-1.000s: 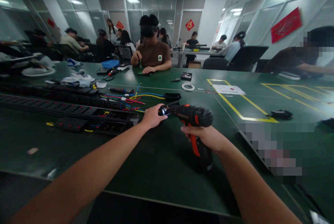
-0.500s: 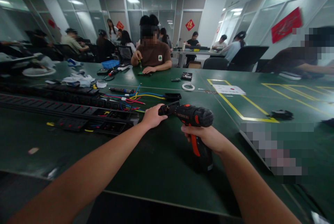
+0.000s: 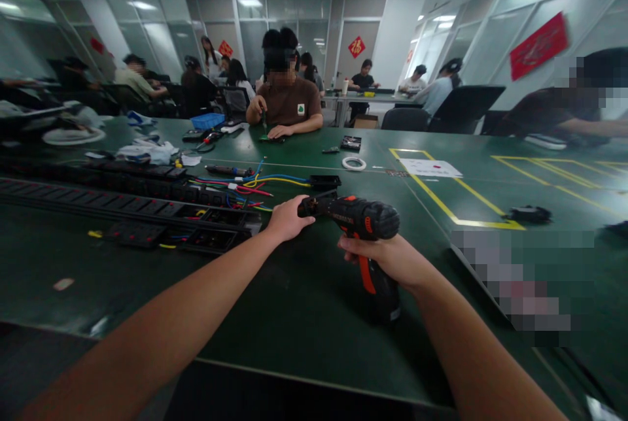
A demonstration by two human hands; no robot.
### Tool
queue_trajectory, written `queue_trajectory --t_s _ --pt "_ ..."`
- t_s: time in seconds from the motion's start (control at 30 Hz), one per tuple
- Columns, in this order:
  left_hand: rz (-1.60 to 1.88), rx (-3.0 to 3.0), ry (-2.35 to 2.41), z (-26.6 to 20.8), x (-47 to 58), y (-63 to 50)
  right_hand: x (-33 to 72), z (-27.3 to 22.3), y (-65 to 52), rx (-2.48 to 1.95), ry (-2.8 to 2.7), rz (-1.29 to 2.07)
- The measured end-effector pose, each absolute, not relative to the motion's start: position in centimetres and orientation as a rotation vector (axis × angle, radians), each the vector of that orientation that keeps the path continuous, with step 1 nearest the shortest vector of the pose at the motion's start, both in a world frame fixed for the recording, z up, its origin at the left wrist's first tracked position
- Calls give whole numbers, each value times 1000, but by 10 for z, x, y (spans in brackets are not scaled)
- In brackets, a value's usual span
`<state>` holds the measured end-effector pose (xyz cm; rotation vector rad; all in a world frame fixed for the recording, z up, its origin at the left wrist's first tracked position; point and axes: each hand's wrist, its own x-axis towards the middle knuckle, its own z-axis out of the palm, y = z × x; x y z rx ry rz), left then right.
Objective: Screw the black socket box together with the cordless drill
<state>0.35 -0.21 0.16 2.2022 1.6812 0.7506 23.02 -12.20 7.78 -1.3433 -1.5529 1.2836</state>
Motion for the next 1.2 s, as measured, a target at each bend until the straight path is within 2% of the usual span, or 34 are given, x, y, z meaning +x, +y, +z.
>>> queue_trajectory --t_s 1.2 --pt "767 2207 1664 -1 3 0 232 78 -121 -1475 -1605 1142"
